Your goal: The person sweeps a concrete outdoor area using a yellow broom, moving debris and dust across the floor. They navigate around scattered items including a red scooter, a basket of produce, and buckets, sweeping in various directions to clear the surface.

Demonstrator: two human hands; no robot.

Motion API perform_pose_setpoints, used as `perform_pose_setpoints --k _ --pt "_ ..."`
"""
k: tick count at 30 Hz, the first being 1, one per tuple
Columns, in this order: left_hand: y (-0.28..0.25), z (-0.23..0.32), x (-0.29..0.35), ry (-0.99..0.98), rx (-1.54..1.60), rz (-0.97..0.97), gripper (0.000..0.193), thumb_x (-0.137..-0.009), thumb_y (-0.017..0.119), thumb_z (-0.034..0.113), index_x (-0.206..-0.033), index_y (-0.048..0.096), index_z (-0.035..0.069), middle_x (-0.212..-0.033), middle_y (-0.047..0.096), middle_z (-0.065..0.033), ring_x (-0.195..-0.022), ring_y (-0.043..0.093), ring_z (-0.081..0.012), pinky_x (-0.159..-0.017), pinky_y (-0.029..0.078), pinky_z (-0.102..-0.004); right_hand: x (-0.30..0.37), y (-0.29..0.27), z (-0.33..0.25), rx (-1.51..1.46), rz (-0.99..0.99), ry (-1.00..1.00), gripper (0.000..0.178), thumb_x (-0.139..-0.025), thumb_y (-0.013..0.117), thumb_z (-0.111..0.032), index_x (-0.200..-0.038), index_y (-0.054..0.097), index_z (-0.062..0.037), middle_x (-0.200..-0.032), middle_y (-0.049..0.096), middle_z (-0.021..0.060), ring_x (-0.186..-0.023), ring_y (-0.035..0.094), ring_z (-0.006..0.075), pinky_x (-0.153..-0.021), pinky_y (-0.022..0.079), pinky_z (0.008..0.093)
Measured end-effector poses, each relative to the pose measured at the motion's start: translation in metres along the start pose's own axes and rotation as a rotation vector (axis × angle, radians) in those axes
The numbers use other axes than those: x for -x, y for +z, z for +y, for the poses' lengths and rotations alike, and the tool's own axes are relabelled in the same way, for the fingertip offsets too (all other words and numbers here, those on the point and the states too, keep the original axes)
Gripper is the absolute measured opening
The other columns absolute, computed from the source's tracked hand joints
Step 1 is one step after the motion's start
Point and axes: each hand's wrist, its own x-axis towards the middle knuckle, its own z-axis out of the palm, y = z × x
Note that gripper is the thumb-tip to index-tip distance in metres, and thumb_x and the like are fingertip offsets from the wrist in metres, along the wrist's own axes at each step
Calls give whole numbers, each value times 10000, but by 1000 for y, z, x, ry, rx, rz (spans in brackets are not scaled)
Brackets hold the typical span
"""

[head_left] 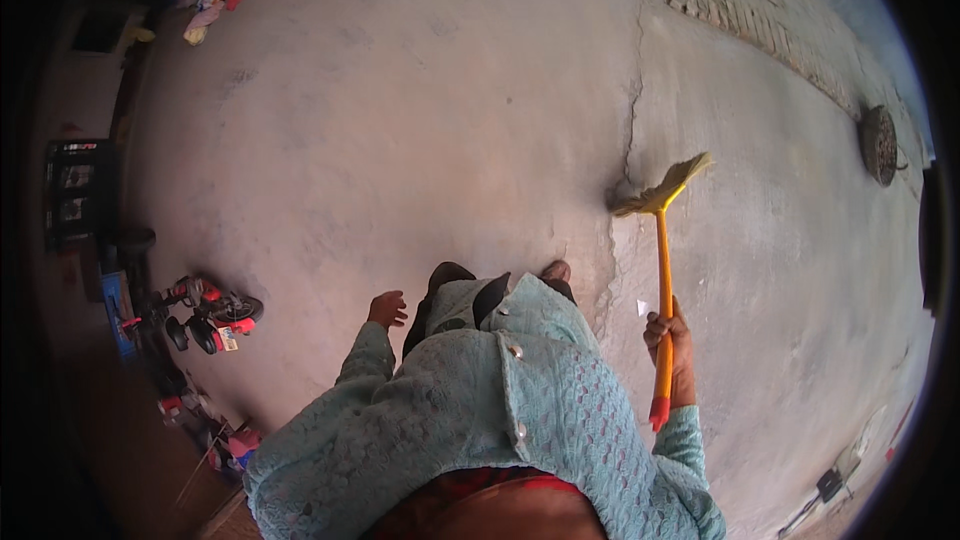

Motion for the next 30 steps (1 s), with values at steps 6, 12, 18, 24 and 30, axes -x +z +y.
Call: perform_pose_setpoints --k 6,12,18,24,30 --pt "-9 -34 -27 -176 129 -46 310 -784 446 247 -1073 445 135 -869 530 -103 -654 556 -309 -544 453 -464 -60 63 3 -28 -296 137 546 -690 436 35 -1184 367 -186 -763 457 107 -499 419 74 -431 381 175" --pt "11 2 -48 -181 -33 -84 174 -780 423 229 -892 461 101 -826 515 -77 -693 563 -254 -530 465 -423 -196 150 37 -37 -425 292 449 -702 444 32 -1110 393 -148 -746 451 104 -498 415 74 -440 381 178" --pt "29 89 -134 -101 83 -197 123 -795 341 206 -834 446 154 -786 510 -53 -646 552 -296 -492 428 -449 -293 189 27 -111 -447 378 243 -713 430 8 -953 447 -25 -708 456 97 -517 438 101 -444 416 201" --pt "36 167 -172 -34 222 -406 185 -789 342 241 -924 412 136 -846 473 -106 -642 507 -388 -479 370 -510 -278 171 -66 -147 -185 379 150 -706 417 -42 -819 438 56 -631 434 65 -507 460 121 -454 435 225" --pt "44 234 -185 -84 55 -186 316 -788 417 224 -1082 454 114 -831 537 -104 -606 554 -292 -484 434 -422 -233 220 -107 16 -27 107 276 -736 393 9 -1005 365 -41 -678 418 62 -506 441 72 -436 410 199"
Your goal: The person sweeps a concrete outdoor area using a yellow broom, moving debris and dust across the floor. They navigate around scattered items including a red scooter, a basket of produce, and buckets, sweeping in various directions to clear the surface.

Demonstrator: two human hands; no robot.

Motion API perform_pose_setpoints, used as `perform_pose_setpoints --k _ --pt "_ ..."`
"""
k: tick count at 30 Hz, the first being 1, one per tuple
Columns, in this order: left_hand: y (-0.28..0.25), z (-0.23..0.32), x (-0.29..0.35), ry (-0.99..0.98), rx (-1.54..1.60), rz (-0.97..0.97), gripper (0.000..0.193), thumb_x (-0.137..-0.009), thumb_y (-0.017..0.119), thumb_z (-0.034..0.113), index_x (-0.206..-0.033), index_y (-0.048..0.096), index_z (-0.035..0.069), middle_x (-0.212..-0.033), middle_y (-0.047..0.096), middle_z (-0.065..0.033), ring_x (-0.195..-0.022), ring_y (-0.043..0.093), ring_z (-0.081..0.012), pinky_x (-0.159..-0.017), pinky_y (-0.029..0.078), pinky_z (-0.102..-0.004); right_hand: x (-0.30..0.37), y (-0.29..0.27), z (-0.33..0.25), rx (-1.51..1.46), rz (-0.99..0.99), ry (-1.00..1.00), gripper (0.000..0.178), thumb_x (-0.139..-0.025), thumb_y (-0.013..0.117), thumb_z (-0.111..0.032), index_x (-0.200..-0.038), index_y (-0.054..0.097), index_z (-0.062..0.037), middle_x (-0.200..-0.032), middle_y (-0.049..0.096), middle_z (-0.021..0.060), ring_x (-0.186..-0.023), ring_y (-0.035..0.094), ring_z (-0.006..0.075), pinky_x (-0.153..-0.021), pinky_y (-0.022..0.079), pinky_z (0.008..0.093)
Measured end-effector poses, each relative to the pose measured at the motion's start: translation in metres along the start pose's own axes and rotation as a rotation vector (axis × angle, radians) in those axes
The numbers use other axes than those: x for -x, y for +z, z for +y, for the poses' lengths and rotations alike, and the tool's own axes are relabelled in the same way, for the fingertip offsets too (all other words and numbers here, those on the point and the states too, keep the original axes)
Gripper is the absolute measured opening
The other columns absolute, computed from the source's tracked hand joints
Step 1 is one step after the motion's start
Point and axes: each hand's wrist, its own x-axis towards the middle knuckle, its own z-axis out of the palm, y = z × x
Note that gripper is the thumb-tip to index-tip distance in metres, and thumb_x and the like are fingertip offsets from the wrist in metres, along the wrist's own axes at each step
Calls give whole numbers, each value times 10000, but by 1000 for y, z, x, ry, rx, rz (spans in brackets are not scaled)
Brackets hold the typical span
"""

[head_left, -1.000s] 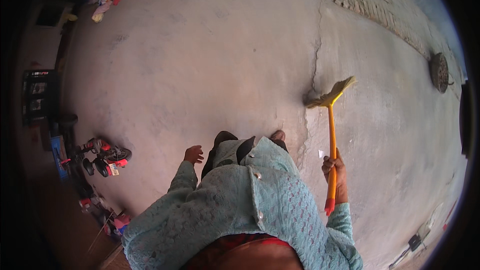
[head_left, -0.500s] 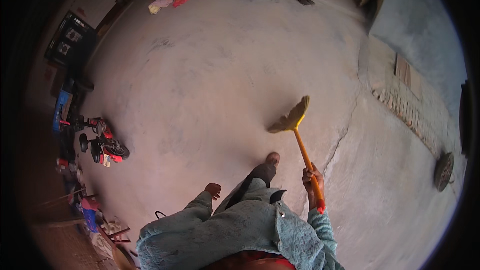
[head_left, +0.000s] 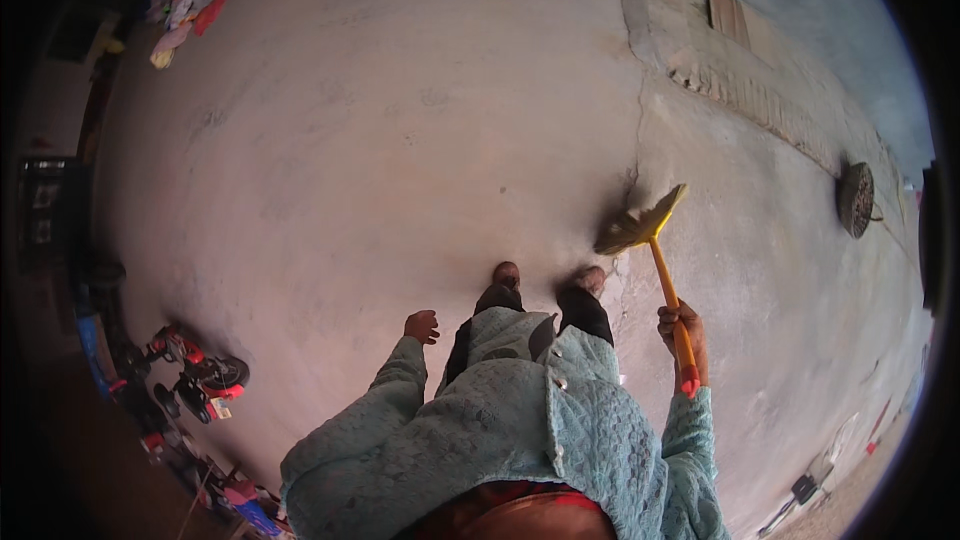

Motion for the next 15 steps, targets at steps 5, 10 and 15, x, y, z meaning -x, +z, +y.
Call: perform_pose_setpoints --k 5,10,15 --pt "2 26 -4 2 120 -17 315 -771 452 217 -1071 474 123 -806 543 -94 -577 541 -258 -483 437 -398 15 34 4 133 44 -160 601 -695 449 45 -1220 245 -162 -700 426 91 -496 415 110 -435 360 224" --pt "4 -16 7 -78 71 48 225 -727 497 207 -922 503 96 -767 525 -80 -665 512 -227 -559 423 -385 -23 57 -38 82 -195 2 543 -696 443 30 -1192 288 -126 -712 431 72 -484 386 62 -415 338 175" --pt "59 63 61 149 -231 -58 206 -730 475 200 -891 479 73 -785 521 -89 -665 514 -224 -553 428 -382 -126 35 -66 -80 -413 211 358 -705 443 19 -1034 360 -96 -689 427 57 -470 397 71 -396 339 183"
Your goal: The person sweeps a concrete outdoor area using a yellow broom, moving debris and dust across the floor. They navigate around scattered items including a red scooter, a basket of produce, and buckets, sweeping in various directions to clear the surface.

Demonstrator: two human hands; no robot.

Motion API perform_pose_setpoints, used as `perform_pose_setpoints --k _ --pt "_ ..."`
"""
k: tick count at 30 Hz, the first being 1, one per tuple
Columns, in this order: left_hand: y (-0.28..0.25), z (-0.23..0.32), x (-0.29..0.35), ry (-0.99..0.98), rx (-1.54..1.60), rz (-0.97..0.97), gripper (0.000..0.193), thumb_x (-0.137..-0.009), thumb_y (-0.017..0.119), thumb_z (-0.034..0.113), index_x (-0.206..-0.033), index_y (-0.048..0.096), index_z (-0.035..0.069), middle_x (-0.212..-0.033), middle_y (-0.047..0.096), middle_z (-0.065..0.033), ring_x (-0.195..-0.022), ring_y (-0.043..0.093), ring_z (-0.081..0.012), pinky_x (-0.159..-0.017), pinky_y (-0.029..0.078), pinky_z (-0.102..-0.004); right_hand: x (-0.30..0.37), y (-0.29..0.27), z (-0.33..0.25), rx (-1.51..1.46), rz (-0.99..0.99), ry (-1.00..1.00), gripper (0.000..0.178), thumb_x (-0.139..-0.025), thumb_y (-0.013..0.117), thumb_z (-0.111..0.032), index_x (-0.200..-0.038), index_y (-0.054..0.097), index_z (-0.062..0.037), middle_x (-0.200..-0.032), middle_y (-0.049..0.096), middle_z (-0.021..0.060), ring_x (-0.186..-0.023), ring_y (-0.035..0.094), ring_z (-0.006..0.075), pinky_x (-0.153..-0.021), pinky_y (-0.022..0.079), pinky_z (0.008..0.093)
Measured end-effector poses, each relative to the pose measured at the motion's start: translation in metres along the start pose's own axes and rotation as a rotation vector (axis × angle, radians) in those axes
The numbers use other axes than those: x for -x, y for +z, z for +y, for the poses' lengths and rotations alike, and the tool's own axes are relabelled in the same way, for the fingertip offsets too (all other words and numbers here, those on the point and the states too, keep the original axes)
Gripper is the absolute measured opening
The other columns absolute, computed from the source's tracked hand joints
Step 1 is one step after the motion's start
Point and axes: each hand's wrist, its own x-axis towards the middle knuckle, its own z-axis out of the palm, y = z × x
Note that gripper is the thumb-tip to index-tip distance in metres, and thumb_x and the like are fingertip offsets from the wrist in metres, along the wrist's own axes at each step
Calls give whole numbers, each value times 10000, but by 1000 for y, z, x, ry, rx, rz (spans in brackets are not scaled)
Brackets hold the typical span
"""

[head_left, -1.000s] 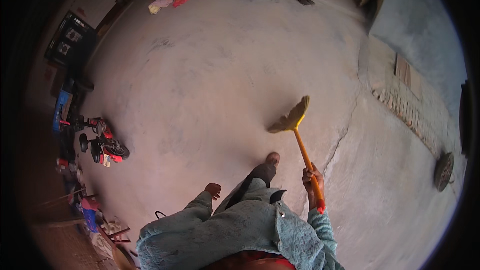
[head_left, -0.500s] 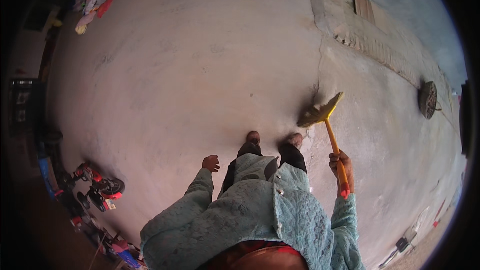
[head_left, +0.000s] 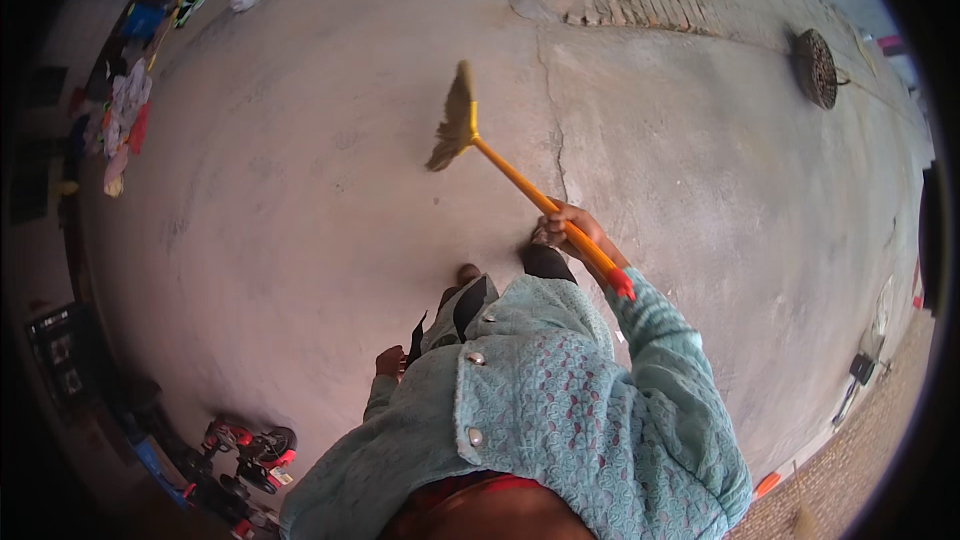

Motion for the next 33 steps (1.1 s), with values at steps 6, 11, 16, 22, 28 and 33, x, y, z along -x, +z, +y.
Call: perform_pose_setpoints --k 6,11,16,22,28,33 --pt "16 74 -14 -41 83 126 375 -773 458 173 -1120 440 30 -884 535 -134 -689 549 -241 -547 465 -379 4 -42 -38 19 160 30 245 -703 449 12 -915 358 -71 -680 429 71 -480 447 103 -394 362 207" --pt "37 109 -19 -14 45 141 383 -749 465 169 -1109 443 41 -801 541 -111 -584 544 -217 -473 465 -343 112 -83 -71 -312 109 -188 341 -737 417 15 -1060 309 -6 -688 400 67 -498 435 88 -412 403 196" --pt "73 144 -28 -36 -111 79 384 -747 466 142 -1114 437 35 -805 542 -115 -573 546 -213 -461 463 -330 212 -58 -100 -243 290 -455 325 -722 402 10 -1033 318 -32 -711 396 80 -485 414 78 -414 393 185" --pt "109 202 -27 -32 -104 113 396 -754 478 159 -1122 428 23 -809 543 -120 -553 546 -209 -442 453 -318 241 -9 -114 -69 496 -573 644 -689 405 55 -1241 179 -189 -710 412 104 -468 398 91 -413 380 208" --pt "113 217 -52 40 -254 68 374 -759 480 179 -1104 448 41 -803 542 -115 -569 543 -222 -453 448 -340 192 -14 -135 -230 177 -538 647 -677 430 45 -1233 249 -232 -755 422 90 -471 391 85 -415 350 197" --pt "129 251 -99 147 -405 -55 358 -752 492 186 -1082 471 47 -791 536 -108 -581 543 -233 -459 449 -352 115 -35 -185 -263 83 -475 341 -703 431 14 -1017 370 -106 -737 420 85 -482 390 80 -405 349 190"
